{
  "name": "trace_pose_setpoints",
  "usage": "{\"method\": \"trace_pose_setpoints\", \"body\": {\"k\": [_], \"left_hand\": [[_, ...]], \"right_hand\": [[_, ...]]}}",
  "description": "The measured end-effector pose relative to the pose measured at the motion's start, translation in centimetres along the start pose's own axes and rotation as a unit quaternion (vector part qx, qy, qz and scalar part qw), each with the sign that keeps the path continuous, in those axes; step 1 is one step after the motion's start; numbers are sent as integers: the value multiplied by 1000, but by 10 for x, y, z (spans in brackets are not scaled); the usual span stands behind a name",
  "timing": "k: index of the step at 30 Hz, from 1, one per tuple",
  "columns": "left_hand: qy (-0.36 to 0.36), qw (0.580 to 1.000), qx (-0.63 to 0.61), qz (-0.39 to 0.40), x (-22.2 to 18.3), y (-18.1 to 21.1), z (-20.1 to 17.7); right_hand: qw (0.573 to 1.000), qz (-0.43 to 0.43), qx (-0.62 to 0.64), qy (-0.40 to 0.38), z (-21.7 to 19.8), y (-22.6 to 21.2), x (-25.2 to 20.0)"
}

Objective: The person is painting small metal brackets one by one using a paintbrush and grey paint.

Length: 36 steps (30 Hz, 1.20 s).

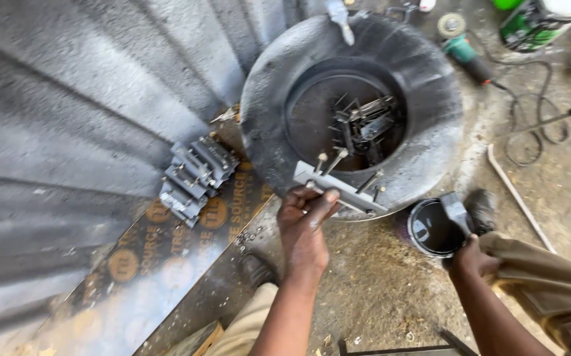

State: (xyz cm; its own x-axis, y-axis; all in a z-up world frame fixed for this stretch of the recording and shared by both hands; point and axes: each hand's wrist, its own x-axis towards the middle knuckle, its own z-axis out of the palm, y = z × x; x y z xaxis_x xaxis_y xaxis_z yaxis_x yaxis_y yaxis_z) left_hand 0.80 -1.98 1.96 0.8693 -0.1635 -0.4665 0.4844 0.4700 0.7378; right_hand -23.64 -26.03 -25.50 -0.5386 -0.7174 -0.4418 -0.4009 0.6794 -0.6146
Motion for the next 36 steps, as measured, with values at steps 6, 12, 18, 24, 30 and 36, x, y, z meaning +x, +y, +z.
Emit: {"method": "trace_pose_setpoints", "body": {"k": [6,12,18,24,30,36], "left_hand": [[169,971,158,-58,-9,68,2],[219,900,376,-22,38,171,-53],[340,825,443,-88,196,176,-190],[423,658,618,-82,325,148,-320],[282,608,729,-142,377,105,-378],[166,688,643,292,238,51,-199]], "right_hand": [[965,-263,12,18,-18,-22,-46],[936,-221,80,-260,-17,-92,-70],[880,-166,-119,-428,-85,-146,-186],[865,-139,-161,-455,-70,-132,-240],[847,-135,-100,-504,-50,-102,-220],[870,-36,-89,-483,-61,-166,-268]]}}
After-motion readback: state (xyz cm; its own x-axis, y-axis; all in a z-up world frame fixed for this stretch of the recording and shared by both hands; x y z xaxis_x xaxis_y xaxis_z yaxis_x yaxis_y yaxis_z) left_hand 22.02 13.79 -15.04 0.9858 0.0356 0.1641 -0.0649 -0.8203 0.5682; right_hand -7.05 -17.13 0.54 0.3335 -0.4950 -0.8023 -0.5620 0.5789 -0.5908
